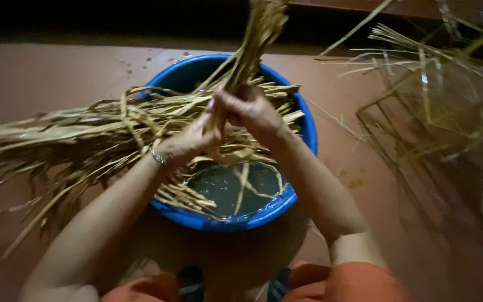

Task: The person submerges a large bundle of dried plant strips into a blue basin filled with water. They repeatedly press, squeeze, and agitate the material to ensure it is fully saturated, occasionally lifting and rearranging the strips within the basin.

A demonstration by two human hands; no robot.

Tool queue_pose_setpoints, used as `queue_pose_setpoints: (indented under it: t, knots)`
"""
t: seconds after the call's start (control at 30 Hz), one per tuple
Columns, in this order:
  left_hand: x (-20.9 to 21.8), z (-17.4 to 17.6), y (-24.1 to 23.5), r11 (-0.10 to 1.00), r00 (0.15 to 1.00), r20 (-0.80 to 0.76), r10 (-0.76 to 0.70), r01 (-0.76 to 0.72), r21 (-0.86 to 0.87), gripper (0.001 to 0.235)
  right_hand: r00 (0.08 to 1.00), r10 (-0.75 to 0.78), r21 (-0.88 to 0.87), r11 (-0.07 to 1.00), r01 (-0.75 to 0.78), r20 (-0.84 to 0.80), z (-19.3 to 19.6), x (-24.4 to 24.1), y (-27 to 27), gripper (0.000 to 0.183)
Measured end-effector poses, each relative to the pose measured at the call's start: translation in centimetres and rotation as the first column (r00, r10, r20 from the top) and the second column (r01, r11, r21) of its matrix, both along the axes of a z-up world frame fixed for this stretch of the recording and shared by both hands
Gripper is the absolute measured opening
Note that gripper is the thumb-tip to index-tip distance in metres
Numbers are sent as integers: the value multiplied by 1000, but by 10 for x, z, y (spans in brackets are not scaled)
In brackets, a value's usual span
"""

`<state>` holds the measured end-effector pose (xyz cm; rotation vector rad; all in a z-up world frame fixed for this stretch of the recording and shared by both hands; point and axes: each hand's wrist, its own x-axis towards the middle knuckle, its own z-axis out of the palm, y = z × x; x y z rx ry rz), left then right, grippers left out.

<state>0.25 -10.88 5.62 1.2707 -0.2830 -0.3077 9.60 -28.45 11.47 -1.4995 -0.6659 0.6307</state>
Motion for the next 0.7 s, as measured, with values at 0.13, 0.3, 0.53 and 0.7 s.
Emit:
queue_pose_setpoints:
  t: [0.13, 0.3, 0.53, 0.7]
  knots:
    - [-1, -10, -32, 987, 988, -156, -5, 30, 159, 93, 990, -141, 237, 961, 139, -7, 20, 22, -45, 35]
    - [22, -27, -30, 938, 984, -162, 68, -8, 346, 58, 950, -310, 340, 890, 303, -33, 13, 49, -113, 29]
    - [25, -62, -53, 558, 992, -120, -33, 118, 822, 13, 841, -427, 589, 603, 538, -331, 11, 106, -264, 19]
    - [62, -61, -51, 214, 977, -52, -206, 97, 972, 10, 776, -468, 540, 558, 630, -423, -50, 112, -343, 11]
